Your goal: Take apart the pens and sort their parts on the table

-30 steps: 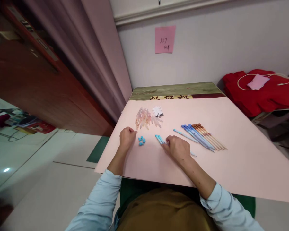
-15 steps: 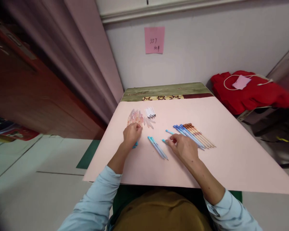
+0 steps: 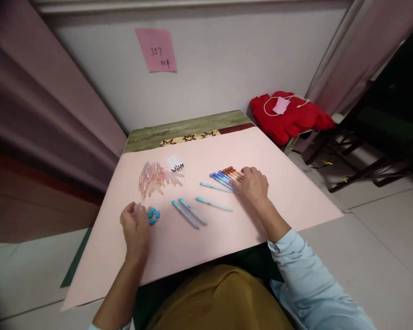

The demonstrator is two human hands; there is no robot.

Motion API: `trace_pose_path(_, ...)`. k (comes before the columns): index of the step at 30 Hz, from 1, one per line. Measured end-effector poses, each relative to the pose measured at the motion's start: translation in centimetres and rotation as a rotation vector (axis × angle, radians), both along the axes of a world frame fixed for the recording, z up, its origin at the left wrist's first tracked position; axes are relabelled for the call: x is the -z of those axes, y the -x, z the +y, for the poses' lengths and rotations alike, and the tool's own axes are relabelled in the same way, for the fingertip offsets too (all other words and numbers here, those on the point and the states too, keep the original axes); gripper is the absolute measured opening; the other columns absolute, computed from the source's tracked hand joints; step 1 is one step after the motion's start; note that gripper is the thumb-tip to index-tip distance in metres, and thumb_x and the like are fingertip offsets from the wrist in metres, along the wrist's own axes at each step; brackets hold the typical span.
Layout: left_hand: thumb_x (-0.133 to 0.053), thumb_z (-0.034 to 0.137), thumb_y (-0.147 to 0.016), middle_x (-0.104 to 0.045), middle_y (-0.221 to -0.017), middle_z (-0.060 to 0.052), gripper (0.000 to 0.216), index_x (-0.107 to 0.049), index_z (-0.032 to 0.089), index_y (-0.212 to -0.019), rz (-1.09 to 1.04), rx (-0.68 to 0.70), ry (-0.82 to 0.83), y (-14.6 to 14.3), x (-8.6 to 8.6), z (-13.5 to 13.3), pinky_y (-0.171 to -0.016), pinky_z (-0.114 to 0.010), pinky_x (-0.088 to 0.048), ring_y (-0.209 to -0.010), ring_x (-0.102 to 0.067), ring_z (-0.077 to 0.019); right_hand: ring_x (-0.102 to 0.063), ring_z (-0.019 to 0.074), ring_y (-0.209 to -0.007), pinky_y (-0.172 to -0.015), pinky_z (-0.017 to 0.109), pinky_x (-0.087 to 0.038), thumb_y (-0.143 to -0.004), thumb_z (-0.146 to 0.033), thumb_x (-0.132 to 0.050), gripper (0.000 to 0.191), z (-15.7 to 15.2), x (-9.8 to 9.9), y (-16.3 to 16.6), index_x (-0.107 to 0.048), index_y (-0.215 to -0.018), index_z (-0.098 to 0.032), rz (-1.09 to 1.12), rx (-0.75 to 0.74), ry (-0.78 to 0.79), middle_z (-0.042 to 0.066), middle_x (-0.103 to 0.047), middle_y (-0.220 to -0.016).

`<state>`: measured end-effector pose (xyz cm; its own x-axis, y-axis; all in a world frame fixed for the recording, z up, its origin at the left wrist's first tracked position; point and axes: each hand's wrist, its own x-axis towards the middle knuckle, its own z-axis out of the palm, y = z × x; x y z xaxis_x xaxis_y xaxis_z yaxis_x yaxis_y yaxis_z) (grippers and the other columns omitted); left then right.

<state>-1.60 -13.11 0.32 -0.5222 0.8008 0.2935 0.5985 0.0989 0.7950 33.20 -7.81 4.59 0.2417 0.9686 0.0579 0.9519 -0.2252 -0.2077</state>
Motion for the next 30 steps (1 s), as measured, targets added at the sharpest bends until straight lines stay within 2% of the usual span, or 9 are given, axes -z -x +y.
trace_pose_path(3,-0.05,0.044,-0.091,-0.041,-0.143,-0.019,0.056,-0.04,0.015,-0.138,-0.031,0.071,0.034,-2.0,0.6,-0.2,-0.117,-0.051,-0.027,-0.139,-0.035,-0.0311,-0.057,0.0324,-0.112,-0.091,0.042,-0.042,-0.081,-0.067,-0.058,0.067,0.3,0.4,-0.5,-0.056,-0.124,-0.015,0.055,0.053,0.068,0.018,-0.06,-0.123)
trace_pose_path(8,-0.049,0.045,-0.091,-0.038,-0.147,-0.022,0.061,-0.036,0.011,-0.14,-0.065,0.164,0.046,-4.3,0.4,2.3,-0.118,-0.048,-0.024,-0.141,-0.033,-0.0311,-0.054,0.0326,-0.115,-0.093,0.043,-0.041,-0.074,-0.07,-0.062,0.071,0.3,-0.3,-0.5,-0.055,-0.122,-0.018,0.093,-0.039,0.169,0.016,-0.058,-0.123)
trace_pose_path(13,-0.048,0.043,-0.092,-0.041,-0.145,-0.022,0.056,-0.039,0.011,-0.137,0.035,0.185,0.002,-5.0,0.6,3.0,-0.118,-0.048,-0.023,-0.141,-0.033,-0.0304,-0.059,0.0292,-0.105,-0.084,0.037,-0.045,-0.073,-0.059,-0.065,0.059,0.7,-1.2,0.3,-0.06,-0.113,-0.017,0.07,-0.172,0.271,0.015,-0.06,-0.117)
trace_pose_path(16,-0.046,0.041,-0.092,-0.039,-0.146,-0.024,0.053,-0.041,0.009,-0.135,0.124,0.189,-0.013,-5.6,0.5,2.5,-0.118,-0.049,-0.021,-0.143,-0.029,-0.0308,-0.061,0.0282,-0.102,-0.081,0.034,-0.046,-0.07,-0.051,-0.067,0.059,1.5,-1.3,0.9,-0.059,-0.117,-0.016,0.028,-0.237,0.3,0.015,-0.061,-0.117)
trace_pose_path(20,-0.045,0.04,-0.092,-0.033,-0.152,-0.023,0.049,-0.044,0.012,-0.133,0.183,0.182,0.004,-6.3,0.1,1.9,-0.119,-0.049,-0.018,-0.146,-0.025,-0.03,-0.064,0.0267,-0.094,-0.072,0.032,-0.046,-0.065,-0.047,-0.069,0.063,2.7,-1.2,1.6,-0.058,-0.118,-0.016,0.009,-0.242,0.376,0.013,-0.066,-0.109)
trace_pose_path(25,-0.046,0.039,-0.092,-0.035,-0.151,-0.023,0.045,-0.048,0.012,-0.129,0.192,0.19,0.014,-6.5,0.0,1.9,-0.119,-0.049,-0.018,-0.147,-0.024,-0.0294,-0.066,0.0246,-0.089,-0.065,0.029,-0.043,-0.067,-0.044,-0.067,0.042,3.0,-1.3,2.0,-0.064,-0.102,-0.02,0.018,-0.295,0.429,0.009,-0.07,-0.1)
trace_pose_path(30,-0.047,0.04,-0.091,-0.033,-0.152,-0.024,0.045,-0.051,0.011,-0.126,0.178,0.198,0.038,-6.6,0.2,2.1,-0.119,-0.049,-0.019,-0.146,-0.026,-0.0314,-0.066,0.0259,-0.092,-0.065,0.029,-0.044,-0.067,-0.045,-0.066,0.05,2.5,-1.3,2.4,-0.062,-0.11,-0.019,-0.021,-0.248,0.403,0.011,-0.07,-0.104)
